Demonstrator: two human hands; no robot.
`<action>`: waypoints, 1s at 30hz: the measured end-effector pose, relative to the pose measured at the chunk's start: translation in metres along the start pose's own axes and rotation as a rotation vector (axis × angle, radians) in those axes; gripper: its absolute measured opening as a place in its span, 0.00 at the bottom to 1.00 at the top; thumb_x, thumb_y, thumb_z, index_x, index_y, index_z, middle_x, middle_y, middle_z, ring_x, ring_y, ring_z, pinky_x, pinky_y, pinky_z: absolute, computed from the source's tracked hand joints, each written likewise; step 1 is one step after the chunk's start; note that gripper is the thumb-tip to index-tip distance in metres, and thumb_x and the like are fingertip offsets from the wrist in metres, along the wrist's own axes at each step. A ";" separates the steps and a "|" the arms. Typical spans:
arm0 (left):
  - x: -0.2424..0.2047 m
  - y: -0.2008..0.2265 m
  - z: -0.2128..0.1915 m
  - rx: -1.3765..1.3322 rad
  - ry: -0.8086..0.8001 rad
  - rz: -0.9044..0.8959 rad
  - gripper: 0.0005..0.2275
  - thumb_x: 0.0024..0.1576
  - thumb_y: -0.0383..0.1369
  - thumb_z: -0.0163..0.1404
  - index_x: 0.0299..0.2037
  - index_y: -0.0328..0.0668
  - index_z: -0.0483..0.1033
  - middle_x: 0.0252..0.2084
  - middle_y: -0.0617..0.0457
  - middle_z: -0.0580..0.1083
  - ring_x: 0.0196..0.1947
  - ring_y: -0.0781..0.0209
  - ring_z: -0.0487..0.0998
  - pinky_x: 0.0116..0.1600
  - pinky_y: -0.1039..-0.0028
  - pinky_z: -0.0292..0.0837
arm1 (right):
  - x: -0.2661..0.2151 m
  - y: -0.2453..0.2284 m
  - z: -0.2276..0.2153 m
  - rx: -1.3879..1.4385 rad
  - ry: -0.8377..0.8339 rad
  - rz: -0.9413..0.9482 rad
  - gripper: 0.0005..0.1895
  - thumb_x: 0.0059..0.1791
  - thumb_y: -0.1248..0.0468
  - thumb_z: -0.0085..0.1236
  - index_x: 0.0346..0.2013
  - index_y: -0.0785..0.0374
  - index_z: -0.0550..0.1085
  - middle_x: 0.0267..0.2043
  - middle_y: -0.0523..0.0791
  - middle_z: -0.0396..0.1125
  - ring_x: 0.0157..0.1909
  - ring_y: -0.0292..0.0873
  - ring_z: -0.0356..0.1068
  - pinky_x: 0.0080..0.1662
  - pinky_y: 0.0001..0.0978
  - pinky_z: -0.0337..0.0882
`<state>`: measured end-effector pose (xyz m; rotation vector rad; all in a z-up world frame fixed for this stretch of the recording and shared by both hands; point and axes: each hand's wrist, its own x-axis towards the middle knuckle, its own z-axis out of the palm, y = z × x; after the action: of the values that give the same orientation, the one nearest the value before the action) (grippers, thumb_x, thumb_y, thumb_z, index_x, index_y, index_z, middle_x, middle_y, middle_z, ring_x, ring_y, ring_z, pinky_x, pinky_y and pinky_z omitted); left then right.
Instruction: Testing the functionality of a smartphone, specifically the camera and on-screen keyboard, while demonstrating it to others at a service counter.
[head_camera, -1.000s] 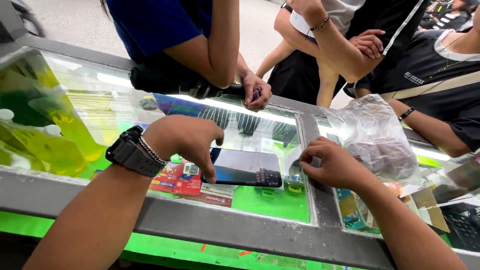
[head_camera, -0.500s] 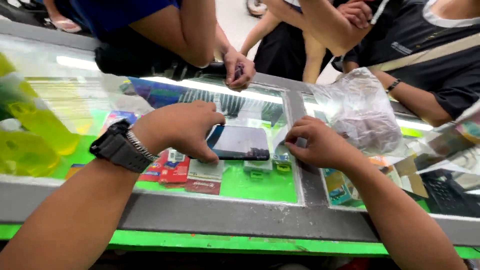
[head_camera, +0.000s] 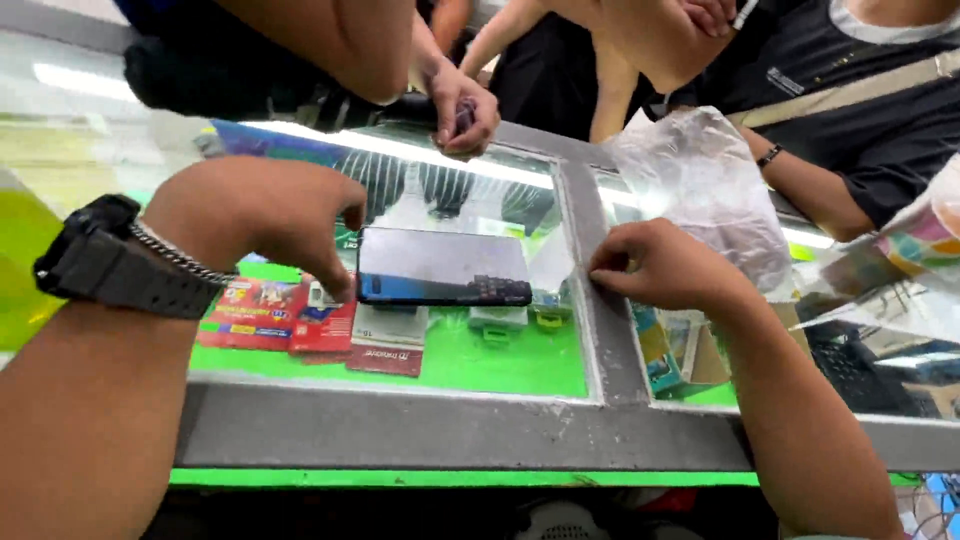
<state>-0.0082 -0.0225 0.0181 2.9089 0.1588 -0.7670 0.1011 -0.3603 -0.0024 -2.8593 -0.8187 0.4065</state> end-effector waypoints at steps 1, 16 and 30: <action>0.003 -0.003 0.002 -0.009 0.000 -0.001 0.31 0.48 0.46 0.70 0.62 0.57 0.70 0.59 0.56 0.76 0.55 0.52 0.78 0.53 0.62 0.74 | -0.001 -0.002 0.000 -0.007 -0.005 -0.003 0.07 0.48 0.62 0.63 0.37 0.57 0.84 0.36 0.40 0.79 0.38 0.36 0.77 0.43 0.28 0.77; 0.021 -0.007 0.009 -0.087 0.141 0.267 0.24 0.47 0.42 0.71 0.52 0.47 0.82 0.44 0.44 0.81 0.48 0.41 0.83 0.55 0.57 0.78 | 0.014 0.005 0.030 0.324 0.182 -0.425 0.07 0.47 0.70 0.64 0.38 0.64 0.84 0.29 0.47 0.74 0.30 0.36 0.67 0.37 0.30 0.70; -0.019 -0.029 -0.001 -0.145 0.128 0.370 0.24 0.51 0.41 0.65 0.56 0.42 0.78 0.55 0.42 0.78 0.59 0.39 0.77 0.63 0.54 0.70 | 0.040 0.039 0.025 0.515 0.124 -0.180 0.07 0.45 0.72 0.69 0.38 0.69 0.85 0.25 0.45 0.77 0.28 0.33 0.67 0.34 0.26 0.68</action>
<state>-0.0284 0.0052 0.0257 2.7304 -0.2915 -0.4860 0.1458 -0.3699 -0.0432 -2.2918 -0.8013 0.3510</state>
